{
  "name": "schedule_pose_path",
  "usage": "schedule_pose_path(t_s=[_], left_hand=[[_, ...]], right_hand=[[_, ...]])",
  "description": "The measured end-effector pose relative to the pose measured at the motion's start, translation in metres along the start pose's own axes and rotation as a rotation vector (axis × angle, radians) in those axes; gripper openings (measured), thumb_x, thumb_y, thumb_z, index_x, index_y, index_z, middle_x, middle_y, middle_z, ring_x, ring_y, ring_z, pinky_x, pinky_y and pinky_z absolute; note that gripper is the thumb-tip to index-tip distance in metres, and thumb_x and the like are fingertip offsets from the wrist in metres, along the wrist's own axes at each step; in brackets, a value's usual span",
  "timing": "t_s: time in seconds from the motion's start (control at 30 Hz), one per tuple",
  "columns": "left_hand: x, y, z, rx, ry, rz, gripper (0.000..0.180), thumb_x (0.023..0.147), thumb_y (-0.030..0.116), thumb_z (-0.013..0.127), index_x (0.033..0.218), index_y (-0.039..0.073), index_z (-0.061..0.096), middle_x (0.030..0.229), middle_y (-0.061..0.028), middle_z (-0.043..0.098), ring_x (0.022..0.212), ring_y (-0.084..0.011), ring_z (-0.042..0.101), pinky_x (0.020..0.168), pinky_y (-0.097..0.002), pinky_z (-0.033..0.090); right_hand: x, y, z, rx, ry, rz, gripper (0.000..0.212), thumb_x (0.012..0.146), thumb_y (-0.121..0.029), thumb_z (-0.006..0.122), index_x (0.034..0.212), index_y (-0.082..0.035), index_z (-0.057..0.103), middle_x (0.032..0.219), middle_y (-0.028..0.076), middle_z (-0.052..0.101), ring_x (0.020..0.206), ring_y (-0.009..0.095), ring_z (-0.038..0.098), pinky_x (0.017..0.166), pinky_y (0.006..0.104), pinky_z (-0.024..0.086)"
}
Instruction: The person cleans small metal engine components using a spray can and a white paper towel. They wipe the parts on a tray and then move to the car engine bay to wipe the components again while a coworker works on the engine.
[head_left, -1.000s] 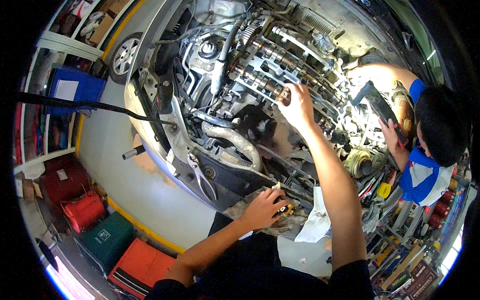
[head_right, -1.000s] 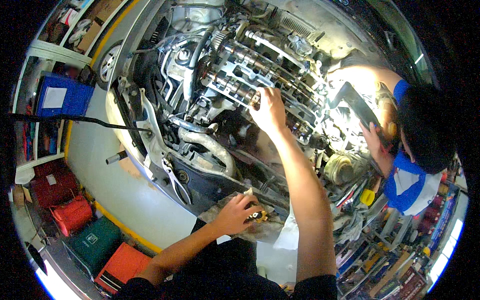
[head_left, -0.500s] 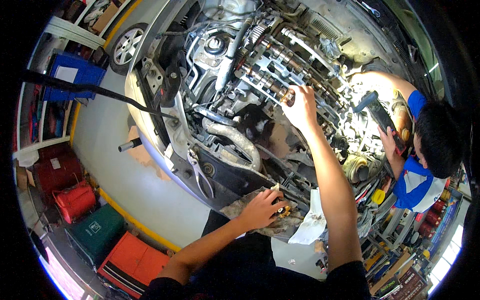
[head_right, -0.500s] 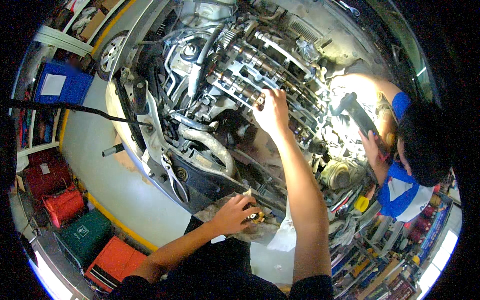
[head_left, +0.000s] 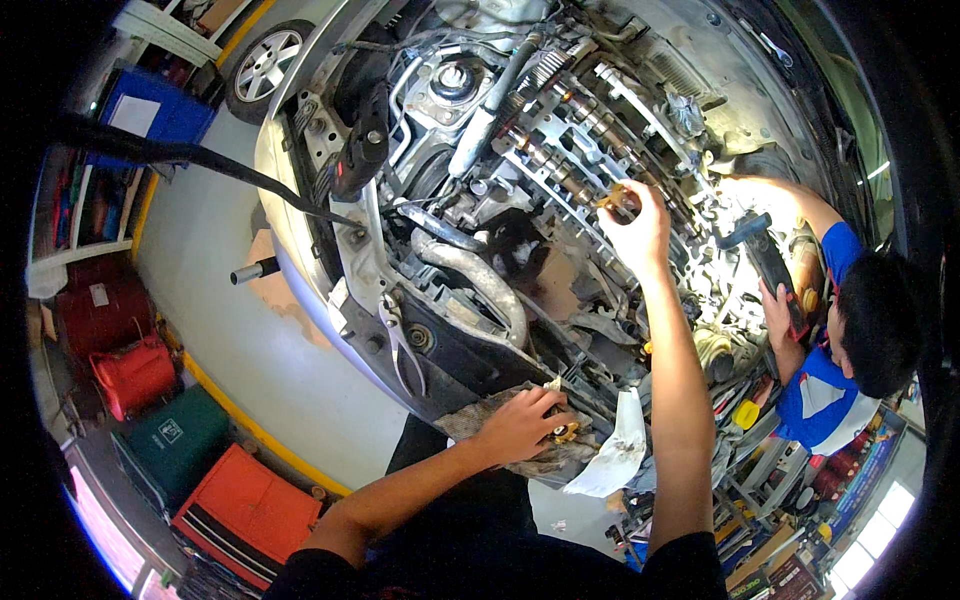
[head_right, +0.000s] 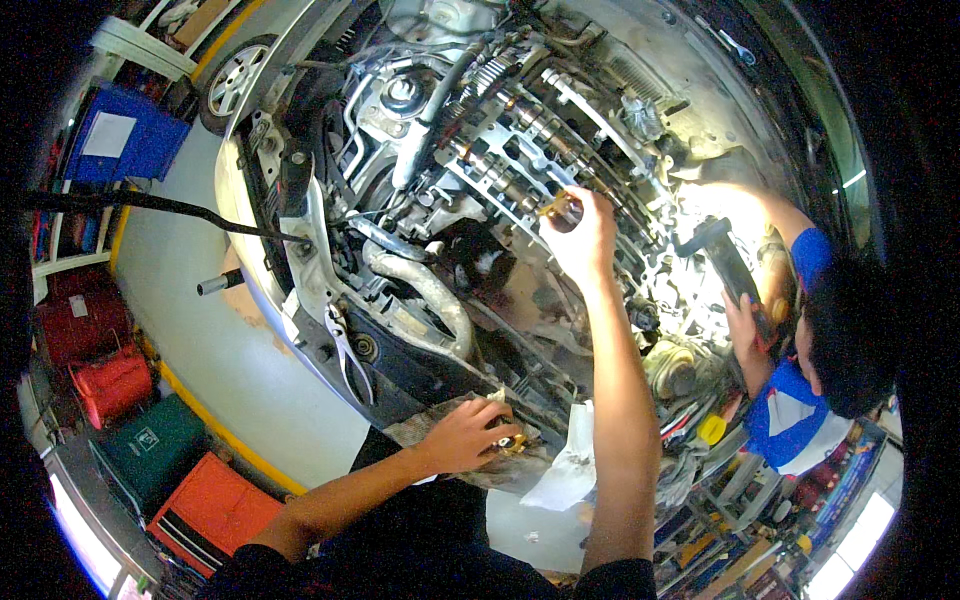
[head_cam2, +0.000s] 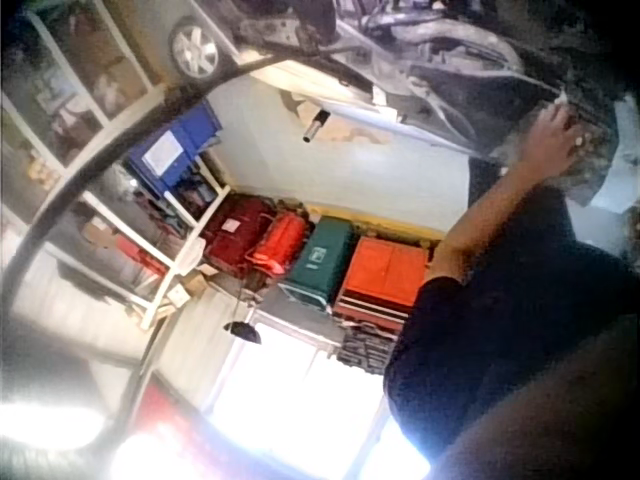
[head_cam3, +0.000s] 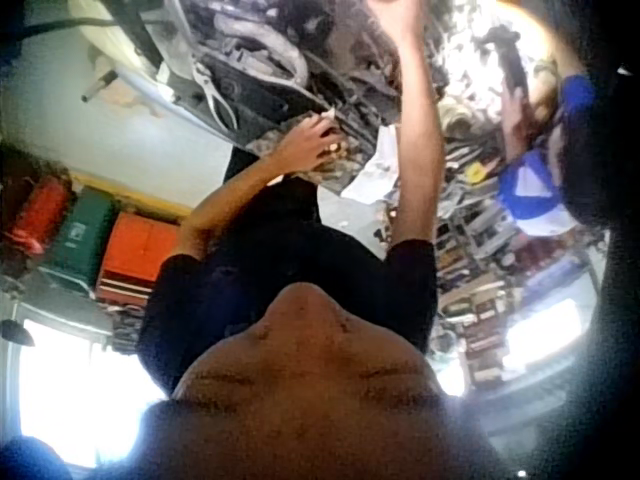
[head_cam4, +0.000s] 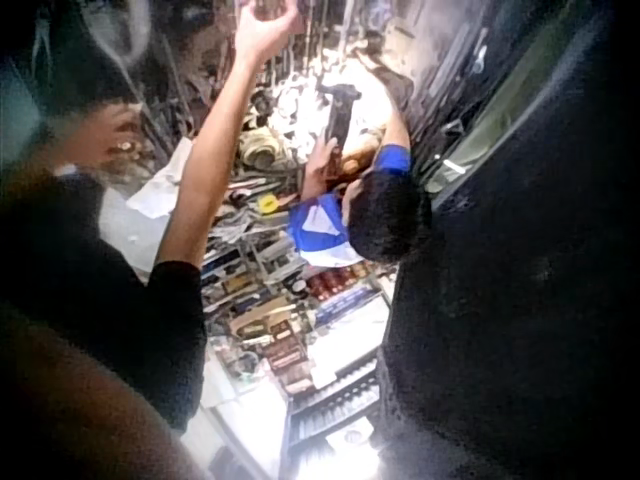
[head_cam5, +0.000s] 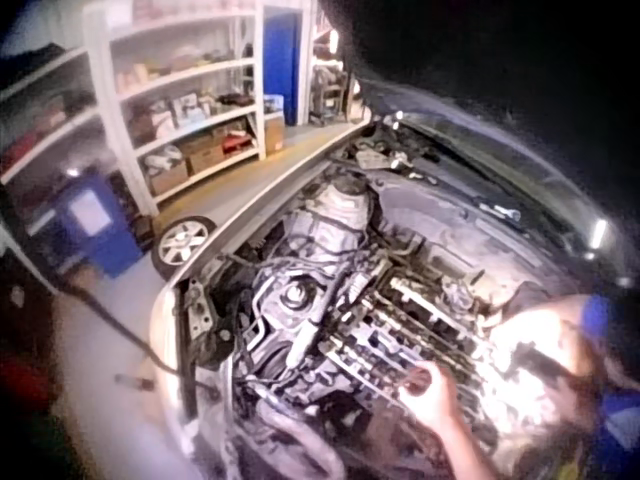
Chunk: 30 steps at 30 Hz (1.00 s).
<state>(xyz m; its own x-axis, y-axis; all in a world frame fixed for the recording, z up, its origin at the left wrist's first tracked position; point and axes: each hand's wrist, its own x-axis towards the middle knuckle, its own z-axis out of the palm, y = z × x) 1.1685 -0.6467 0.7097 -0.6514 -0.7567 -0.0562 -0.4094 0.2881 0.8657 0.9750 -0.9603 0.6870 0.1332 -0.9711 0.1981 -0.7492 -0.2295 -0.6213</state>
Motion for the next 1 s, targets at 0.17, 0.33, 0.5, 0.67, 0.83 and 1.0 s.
schedule_pose_path(t_s=[0.17,0.33,0.5,0.67,0.83,1.0], left_hand=[[0.001,0.002,-0.005,-0.007,-0.006,-0.001,0.057,0.084,0.022,0.085,0.137,0.018,0.065,0.14,-0.0122,0.057,0.13,-0.0344,0.054,0.105,-0.0478,0.048],[0.001,0.001,-0.006,-0.016,-0.016,-0.005,0.058,0.085,0.021,0.085,0.14,0.019,0.064,0.141,-0.0124,0.056,0.129,-0.0346,0.054,0.105,-0.0467,0.048],[0.001,0.001,-0.006,-0.002,-0.032,-0.003,0.059,0.086,0.022,0.084,0.141,0.02,0.064,0.141,-0.0121,0.056,0.127,-0.0345,0.055,0.103,-0.0461,0.048],[0.001,0.0,-0.005,0.017,-0.019,0.0,0.059,0.085,0.023,0.084,0.141,0.02,0.064,0.141,-0.0122,0.056,0.127,-0.0342,0.056,0.102,-0.0463,0.049],[0.0,-0.003,-0.004,-0.016,0.002,0.011,0.059,0.085,0.024,0.084,0.14,0.02,0.064,0.14,-0.0117,0.057,0.127,-0.0336,0.056,0.102,-0.0467,0.049],[0.0,-0.001,-0.005,-0.013,-0.018,-0.004,0.058,0.085,0.023,0.084,0.14,0.02,0.064,0.138,-0.0111,0.057,0.127,-0.0334,0.055,0.103,-0.0464,0.048]], right_hand=[[0.004,0.0,-0.005,0.118,-0.166,0.085,0.059,0.08,-0.011,0.092,0.135,-0.003,0.071,0.123,0.014,0.078,0.113,0.022,0.075,0.103,0.0367,0.058],[0.002,-0.006,-0.005,0.056,-0.204,0.115,0.061,0.079,-0.009,0.093,0.135,-0.003,0.071,0.125,0.014,0.078,0.115,0.023,0.075,0.105,0.0374,0.057],[-0.002,0.003,-0.004,0.132,-0.175,0.128,0.058,0.077,-0.008,0.093,0.13,-0.004,0.071,0.122,0.015,0.078,0.112,0.027,0.076,0.1,0.0386,0.059],[-0.009,0.006,-0.01,0.445,-0.154,0.19,0.058,0.081,0.003,0.086,0.135,-0.001,0.066,0.127,0.011,0.076,0.112,0.019,0.074,0.103,0.0341,0.058],[-0.011,-0.002,-0.02,0.673,-0.225,0.247,0.061,0.083,0.014,0.08,0.14,0.002,0.061,0.139,0.013,0.069,0.118,0.019,0.071,0.104,0.0336,0.058],[-0.015,-0.002,-0.026,0.813,-0.281,0.338,0.063,0.085,0.017,0.078,0.143,0.003,0.059,0.146,0.015,0.066,0.123,0.019,0.069,0.105,0.0333,0.059]])
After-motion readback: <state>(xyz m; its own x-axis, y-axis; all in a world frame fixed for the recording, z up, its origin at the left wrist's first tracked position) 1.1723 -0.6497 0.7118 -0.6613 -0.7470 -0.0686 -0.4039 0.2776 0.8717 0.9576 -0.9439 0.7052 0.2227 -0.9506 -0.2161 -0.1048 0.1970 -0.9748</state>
